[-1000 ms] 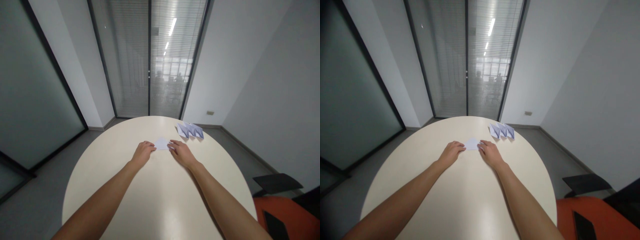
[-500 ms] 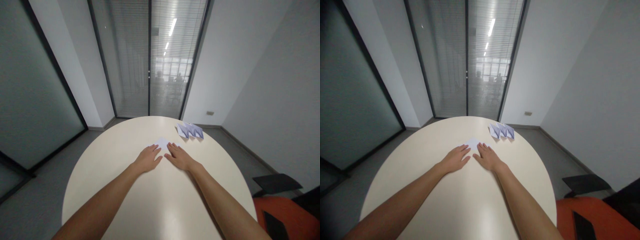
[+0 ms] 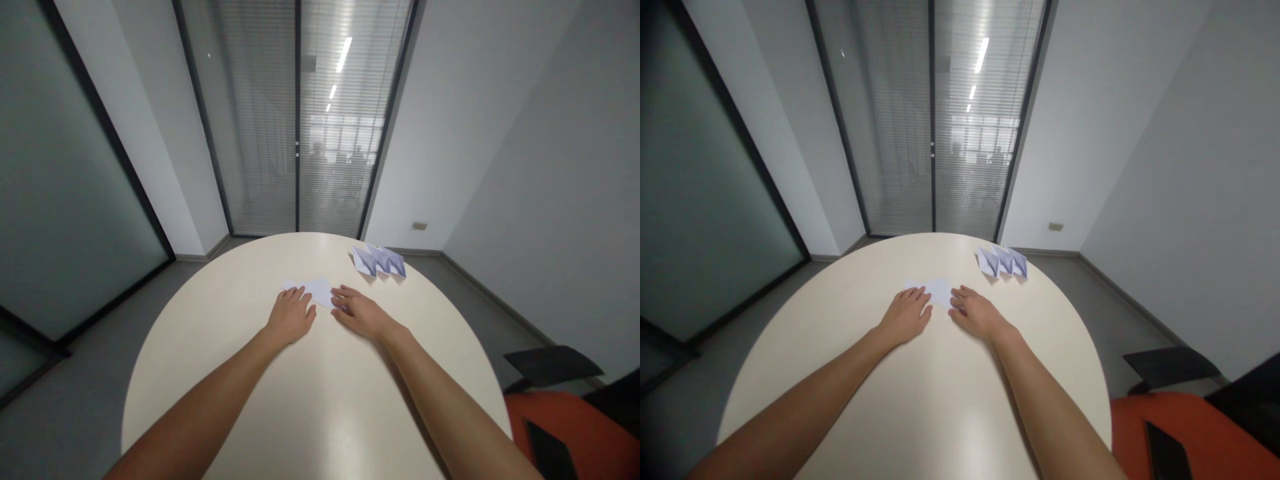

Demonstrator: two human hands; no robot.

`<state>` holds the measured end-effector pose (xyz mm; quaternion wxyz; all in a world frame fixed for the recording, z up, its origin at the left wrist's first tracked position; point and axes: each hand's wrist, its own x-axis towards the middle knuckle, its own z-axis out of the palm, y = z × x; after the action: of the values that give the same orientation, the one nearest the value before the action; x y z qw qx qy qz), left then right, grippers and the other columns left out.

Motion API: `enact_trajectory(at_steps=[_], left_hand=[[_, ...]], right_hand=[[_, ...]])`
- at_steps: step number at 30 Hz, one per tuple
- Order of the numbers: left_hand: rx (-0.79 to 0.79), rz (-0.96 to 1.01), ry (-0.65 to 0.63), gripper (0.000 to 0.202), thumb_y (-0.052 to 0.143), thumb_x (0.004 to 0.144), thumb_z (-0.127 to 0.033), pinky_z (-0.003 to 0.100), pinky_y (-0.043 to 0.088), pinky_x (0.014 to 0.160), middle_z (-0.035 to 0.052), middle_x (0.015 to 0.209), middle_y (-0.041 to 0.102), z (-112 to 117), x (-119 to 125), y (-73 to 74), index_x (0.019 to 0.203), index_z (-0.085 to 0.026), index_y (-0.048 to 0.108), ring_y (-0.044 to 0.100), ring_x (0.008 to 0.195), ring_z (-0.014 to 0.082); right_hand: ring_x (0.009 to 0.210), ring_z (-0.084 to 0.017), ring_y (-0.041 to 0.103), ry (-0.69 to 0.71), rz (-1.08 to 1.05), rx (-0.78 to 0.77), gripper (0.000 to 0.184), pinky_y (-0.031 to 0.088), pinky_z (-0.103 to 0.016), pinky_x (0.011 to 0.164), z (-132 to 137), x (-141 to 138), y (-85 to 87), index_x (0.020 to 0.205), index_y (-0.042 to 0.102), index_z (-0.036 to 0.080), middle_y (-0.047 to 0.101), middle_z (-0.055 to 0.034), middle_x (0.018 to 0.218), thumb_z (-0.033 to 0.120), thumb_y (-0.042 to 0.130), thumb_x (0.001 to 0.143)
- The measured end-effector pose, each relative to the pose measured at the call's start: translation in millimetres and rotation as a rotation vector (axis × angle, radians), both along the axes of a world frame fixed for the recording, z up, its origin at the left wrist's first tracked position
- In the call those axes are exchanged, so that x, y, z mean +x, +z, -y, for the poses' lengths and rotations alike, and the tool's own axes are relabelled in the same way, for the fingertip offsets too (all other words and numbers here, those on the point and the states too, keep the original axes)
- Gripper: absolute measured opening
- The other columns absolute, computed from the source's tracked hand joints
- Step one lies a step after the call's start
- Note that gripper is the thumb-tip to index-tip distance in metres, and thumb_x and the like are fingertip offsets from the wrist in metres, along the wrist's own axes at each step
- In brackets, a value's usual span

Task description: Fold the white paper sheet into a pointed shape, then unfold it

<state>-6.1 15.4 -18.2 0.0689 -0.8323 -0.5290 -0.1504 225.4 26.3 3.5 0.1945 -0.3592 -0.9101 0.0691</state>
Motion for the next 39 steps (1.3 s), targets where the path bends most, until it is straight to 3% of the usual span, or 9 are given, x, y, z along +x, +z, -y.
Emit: enact_trajectory(at_steps=[5,9,12,18,23,28,32,36,39], left_hand=[[-0.016,0.058,-0.035,0.038,0.044,0.099,-0.036,0.046,0.041,0.108,0.0156,0.140,0.059,-3.8,-3.3,-2.0,0.124,-0.014,0.063,0.053,0.127,0.0295],[-0.066,0.097,-0.083,0.039,0.050,0.096,-0.034,0.046,0.040,0.109,0.0152,0.140,0.058,-5.2,-5.7,-1.2,0.130,-0.016,0.061,0.051,0.129,0.0297],[-0.095,0.108,-0.103,0.039,0.051,0.095,-0.030,0.046,0.038,0.111,0.0137,0.142,0.057,-5.6,-6.4,0.7,0.131,-0.018,0.061,0.050,0.131,0.0285],[-0.096,0.137,-0.218,0.038,0.048,0.092,-0.017,0.039,0.041,0.110,0.0103,0.135,0.063,-7.2,-6.0,2.9,0.126,-0.018,0.067,0.054,0.125,0.0239],[-0.098,0.177,-0.294,0.039,0.046,0.091,-0.011,0.037,0.044,0.108,0.0079,0.129,0.067,-10.7,-6.3,0.0,0.120,-0.017,0.071,0.058,0.119,0.0224],[-0.113,0.157,-0.281,0.037,0.054,0.094,-0.030,0.042,0.043,0.108,0.0106,0.132,0.065,-2.7,-4.3,7.0,0.125,-0.016,0.067,0.058,0.121,0.0263],[-0.099,0.113,-0.272,0.046,0.058,0.091,-0.048,0.044,0.043,0.106,0.0127,0.130,0.064,6.5,-0.7,13.9,0.125,-0.017,0.066,0.059,0.118,0.0292],[-0.091,0.078,-0.236,0.046,0.059,0.089,-0.054,0.046,0.042,0.104,0.0134,0.123,0.064,10.7,3.2,15.6,0.116,-0.018,0.068,0.061,0.112,0.0304],[-0.077,0.059,-0.208,0.043,0.059,0.089,-0.052,0.046,0.042,0.102,0.0136,0.117,0.065,11.7,5.3,16.3,0.112,-0.016,0.067,0.061,0.108,0.0302]], right_hand=[[0.118,-0.023,0.065,0.097,-0.051,-0.126,0.025,0.034,-0.046,0.119,6.7,-8.2,9.3,0.102,0.077,0.022,0.075,-0.0070,0.115,0.025,0.054,0.093],[0.123,-0.025,0.062,0.090,-0.084,-0.204,0.029,0.044,-0.045,0.110,11.0,-12.4,10.5,0.105,0.078,0.025,0.076,-0.0036,0.114,0.019,0.056,0.086],[0.122,-0.026,0.062,0.017,-0.104,-0.161,0.035,0.050,-0.040,0.103,9.1,-11.7,4.0,0.114,0.075,0.024,0.075,-0.0055,0.117,0.017,0.056,0.085],[0.127,-0.027,0.058,-0.200,-0.067,0.004,0.042,0.042,-0.044,0.110,-4.9,2.5,-14.9,0.127,0.068,0.015,0.065,-0.0142,0.133,0.018,0.053,0.088],[0.119,-0.026,0.061,-0.144,-0.143,-0.068,0.038,0.045,-0.044,0.106,-9.0,7.8,-18.4,0.125,0.068,0.018,0.069,-0.0106,0.126,0.020,0.052,0.090],[0.117,-0.027,0.061,-0.154,-0.191,-0.117,0.040,0.046,-0.044,0.104,-5.3,4.0,-14.4,0.127,0.067,0.019,0.069,-0.0110,0.127,0.023,0.055,0.089],[0.101,-0.027,0.065,-0.185,-0.171,-0.112,0.045,0.050,-0.041,0.094,-3.3,3.2,-10.8,0.128,0.066,0.016,0.071,-0.0118,0.120,0.023,0.059,0.084],[0.083,-0.022,0.065,-0.167,-0.164,-0.146,0.046,0.052,-0.036,0.083,-2.8,3.2,-8.2,0.128,0.067,0.016,0.075,-0.0092,0.103,0.022,0.059,0.083],[0.081,-0.022,0.065,-0.172,-0.166,-0.154,0.044,0.052,-0.035,0.080,-3.3,3.7,-8.3,0.127,0.067,0.016,0.075,-0.0089,0.102,0.023,0.059,0.084]])
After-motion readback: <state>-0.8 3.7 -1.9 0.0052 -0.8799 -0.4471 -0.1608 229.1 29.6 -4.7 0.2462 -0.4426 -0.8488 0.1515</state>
